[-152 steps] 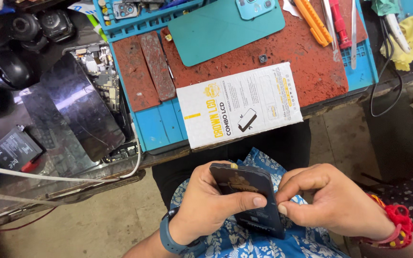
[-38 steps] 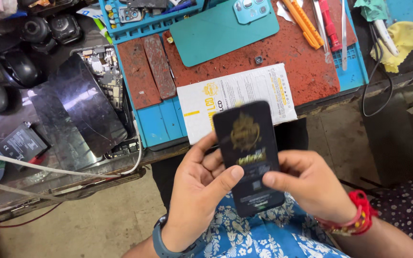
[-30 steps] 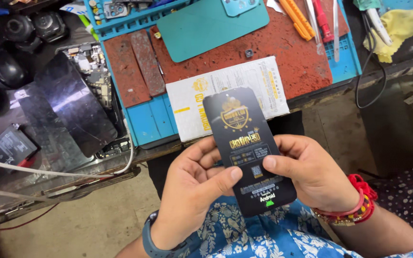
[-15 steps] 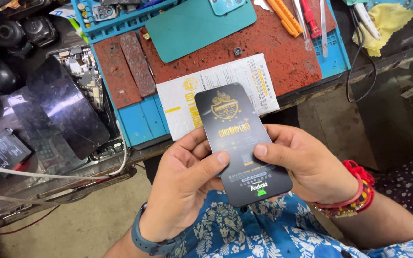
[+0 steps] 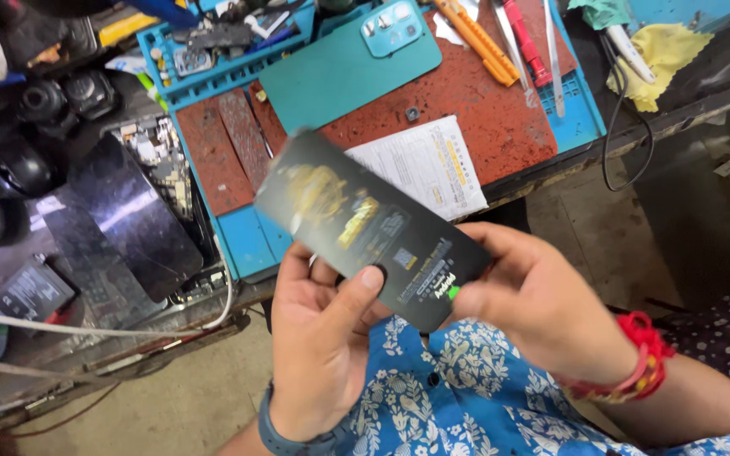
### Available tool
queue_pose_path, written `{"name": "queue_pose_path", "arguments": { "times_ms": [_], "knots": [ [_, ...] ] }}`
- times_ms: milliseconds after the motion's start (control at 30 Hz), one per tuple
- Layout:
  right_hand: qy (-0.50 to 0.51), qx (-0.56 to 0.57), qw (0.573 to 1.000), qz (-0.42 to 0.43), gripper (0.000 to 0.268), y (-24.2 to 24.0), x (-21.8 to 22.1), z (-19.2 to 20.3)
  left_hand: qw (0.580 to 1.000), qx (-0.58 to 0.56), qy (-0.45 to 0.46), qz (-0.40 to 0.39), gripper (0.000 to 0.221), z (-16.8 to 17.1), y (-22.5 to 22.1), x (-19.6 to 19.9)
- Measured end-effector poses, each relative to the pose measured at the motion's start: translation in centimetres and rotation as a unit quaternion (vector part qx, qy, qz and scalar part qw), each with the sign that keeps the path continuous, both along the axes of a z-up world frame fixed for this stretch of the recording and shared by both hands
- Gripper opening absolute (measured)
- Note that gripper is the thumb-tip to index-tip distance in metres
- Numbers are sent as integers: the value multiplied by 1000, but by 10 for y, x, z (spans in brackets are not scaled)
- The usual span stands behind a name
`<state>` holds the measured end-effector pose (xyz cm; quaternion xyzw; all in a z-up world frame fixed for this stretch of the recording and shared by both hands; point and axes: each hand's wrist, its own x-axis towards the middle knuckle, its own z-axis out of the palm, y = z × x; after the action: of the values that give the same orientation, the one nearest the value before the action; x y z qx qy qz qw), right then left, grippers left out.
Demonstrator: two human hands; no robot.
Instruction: The person assembles a mobile phone by placing the battery into the chassis, connecting internal ribbon cables, and snapping the rear casing onto the device.
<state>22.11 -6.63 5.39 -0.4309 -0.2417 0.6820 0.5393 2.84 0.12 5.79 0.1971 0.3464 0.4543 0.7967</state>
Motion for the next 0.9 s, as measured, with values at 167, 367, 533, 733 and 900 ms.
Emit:
{"name": "queue_pose_path", "arguments": {
  "times_ms": [167,367,533,733,900],
  "knots": [
    [-62,38,991,-116,38,-14,-18,-19,997,37,-68,27,44,-18,-19,-1],
    [-7,146,978,-148,22,-21,-9,-16,996,61,-65,-24,53,-70,-52,-23],
    [16,71,989,-131,32,-13,5,-4,873,318,107,-353,81,-103,-44,-95],
    [-223,99,969,42,23,-8,38,9,859,168,-33,-482,92,-70,-8,-89],
    [-308,161,922,171,21,-5,30,20,912,147,-2,-384,67,-19,-4,-54]
  ]
}}
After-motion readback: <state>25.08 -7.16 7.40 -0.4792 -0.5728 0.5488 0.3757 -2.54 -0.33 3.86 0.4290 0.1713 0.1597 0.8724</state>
